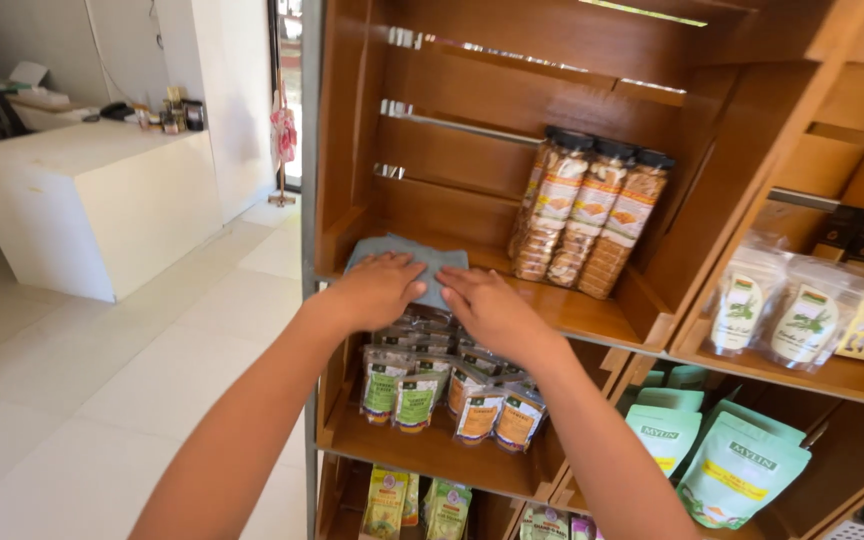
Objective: Cleaning wooden display shelves with a cloth and organizing jars and packaged products into a basket.
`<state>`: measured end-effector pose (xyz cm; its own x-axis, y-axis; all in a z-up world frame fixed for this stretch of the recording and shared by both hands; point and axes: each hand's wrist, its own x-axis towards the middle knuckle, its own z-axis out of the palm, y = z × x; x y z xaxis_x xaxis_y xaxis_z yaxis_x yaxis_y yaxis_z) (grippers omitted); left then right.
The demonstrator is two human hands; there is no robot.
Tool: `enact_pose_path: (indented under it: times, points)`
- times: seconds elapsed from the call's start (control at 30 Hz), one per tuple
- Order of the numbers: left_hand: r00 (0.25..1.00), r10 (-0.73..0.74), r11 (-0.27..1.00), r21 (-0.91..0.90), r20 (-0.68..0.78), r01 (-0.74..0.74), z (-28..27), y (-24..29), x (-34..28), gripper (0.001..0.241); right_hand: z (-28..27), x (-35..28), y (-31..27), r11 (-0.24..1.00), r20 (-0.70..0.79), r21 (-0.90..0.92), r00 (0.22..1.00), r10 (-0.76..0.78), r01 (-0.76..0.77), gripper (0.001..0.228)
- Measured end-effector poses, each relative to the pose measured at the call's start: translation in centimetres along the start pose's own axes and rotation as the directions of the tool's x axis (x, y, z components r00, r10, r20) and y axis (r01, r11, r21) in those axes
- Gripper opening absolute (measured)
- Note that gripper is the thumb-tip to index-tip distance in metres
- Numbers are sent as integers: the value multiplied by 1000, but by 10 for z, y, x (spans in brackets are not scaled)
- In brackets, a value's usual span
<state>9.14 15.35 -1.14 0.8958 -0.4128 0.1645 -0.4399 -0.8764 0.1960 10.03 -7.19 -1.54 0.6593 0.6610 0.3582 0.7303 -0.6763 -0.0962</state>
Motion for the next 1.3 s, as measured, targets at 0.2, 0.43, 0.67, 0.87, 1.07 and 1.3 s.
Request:
enact_pose_path:
  times: [0.2,0.43,0.67,0.87,1.07,1.3]
  points:
    - [959,200,979,-5,-202,-206,19,61,1,48,-12,-74,-2,990,-200,-72,974,103,-119,43]
    - [905,268,963,81,-331,-256,53,130,33,43,-12,-140,59,971,-395,-165,914,94,-172,38]
    - [839,313,946,72,-445,-315,74,178,65,39,-41,-174,65,924,-520,-248,845,128,-292,27]
    - [788,344,918,7,-511,-396,77,194,72,25,-48,-180,74,922,-440,-224,876,195,-317,41]
    - [735,308,930,29,-604,-367,85,193,69,26,-63,-176,79,944,-281,-157,930,238,-289,36]
    - [544,277,834,-84,-792,-546,47,213,59,24,-109,-179,48,976,-597,-138,800,54,-169,27]
